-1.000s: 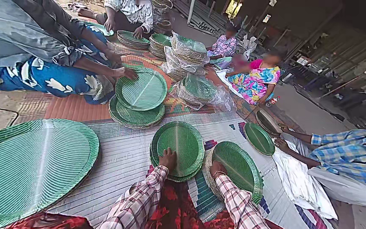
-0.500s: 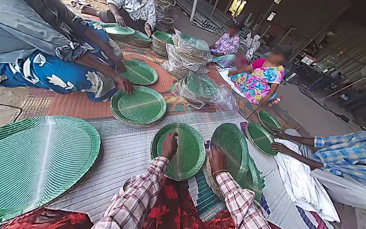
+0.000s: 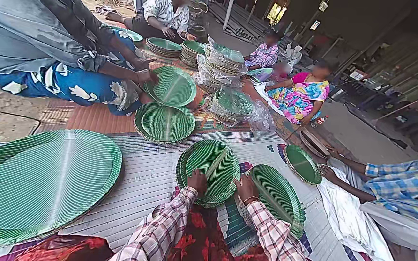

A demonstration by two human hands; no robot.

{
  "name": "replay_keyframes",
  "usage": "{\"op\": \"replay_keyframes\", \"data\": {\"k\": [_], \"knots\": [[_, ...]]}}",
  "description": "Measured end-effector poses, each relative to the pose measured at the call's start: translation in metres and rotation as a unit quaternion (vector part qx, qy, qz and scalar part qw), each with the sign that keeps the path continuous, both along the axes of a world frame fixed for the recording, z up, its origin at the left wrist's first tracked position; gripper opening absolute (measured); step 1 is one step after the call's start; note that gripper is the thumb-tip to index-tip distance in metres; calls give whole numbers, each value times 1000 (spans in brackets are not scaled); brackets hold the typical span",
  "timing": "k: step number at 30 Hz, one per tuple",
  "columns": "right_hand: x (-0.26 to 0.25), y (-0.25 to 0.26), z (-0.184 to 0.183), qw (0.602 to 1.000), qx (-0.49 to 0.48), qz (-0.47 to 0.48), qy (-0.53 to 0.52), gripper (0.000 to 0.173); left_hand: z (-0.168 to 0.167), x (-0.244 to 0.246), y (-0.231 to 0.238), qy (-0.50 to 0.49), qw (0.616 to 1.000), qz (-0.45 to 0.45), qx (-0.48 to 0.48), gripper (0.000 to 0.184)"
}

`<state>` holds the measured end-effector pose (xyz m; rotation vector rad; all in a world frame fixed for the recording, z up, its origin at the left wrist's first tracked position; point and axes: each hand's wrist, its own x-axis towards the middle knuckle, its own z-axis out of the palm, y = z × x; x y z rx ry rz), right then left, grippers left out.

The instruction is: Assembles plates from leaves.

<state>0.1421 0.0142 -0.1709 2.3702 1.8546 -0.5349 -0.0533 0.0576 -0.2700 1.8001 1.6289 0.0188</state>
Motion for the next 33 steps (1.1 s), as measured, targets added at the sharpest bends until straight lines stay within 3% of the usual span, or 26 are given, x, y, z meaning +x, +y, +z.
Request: {"op": "replay_keyframes", "data": {"k": [3, 7, 10, 15, 21, 25, 29, 33], "knots": [[20, 0, -4, 996, -50, -72, -13, 65, -18, 12, -15, 76, 996, -35, 12, 66], [19, -4, -19, 986, -124, -93, -55, 43, -5, 14, -8, 77, 997, -30, -9, 69], [9, -4, -13, 982, -141, -102, -80, 41, -6, 10, -6, 70, 997, -32, 2, 59], [9, -2, -15, 976, -176, -89, -93, 41, -5, 11, -10, 82, 996, -39, 9, 62], [21, 0, -11, 985, -114, -92, -94, 39, -5, 8, 1, 38, 999, -18, 7, 45], [15, 1, -1, 996, 4, -58, -63, 39, 9, -2, 16, -69, 996, 26, 41, 58], [-13, -8, 7, 991, 122, 55, -6, 36, 35, -6, 27, -205, 946, 121, 221, 62], [-43, -19, -1, 984, 37, 164, 52, 45, 57, -4, 36, -295, 837, 221, 403, 59]]}}
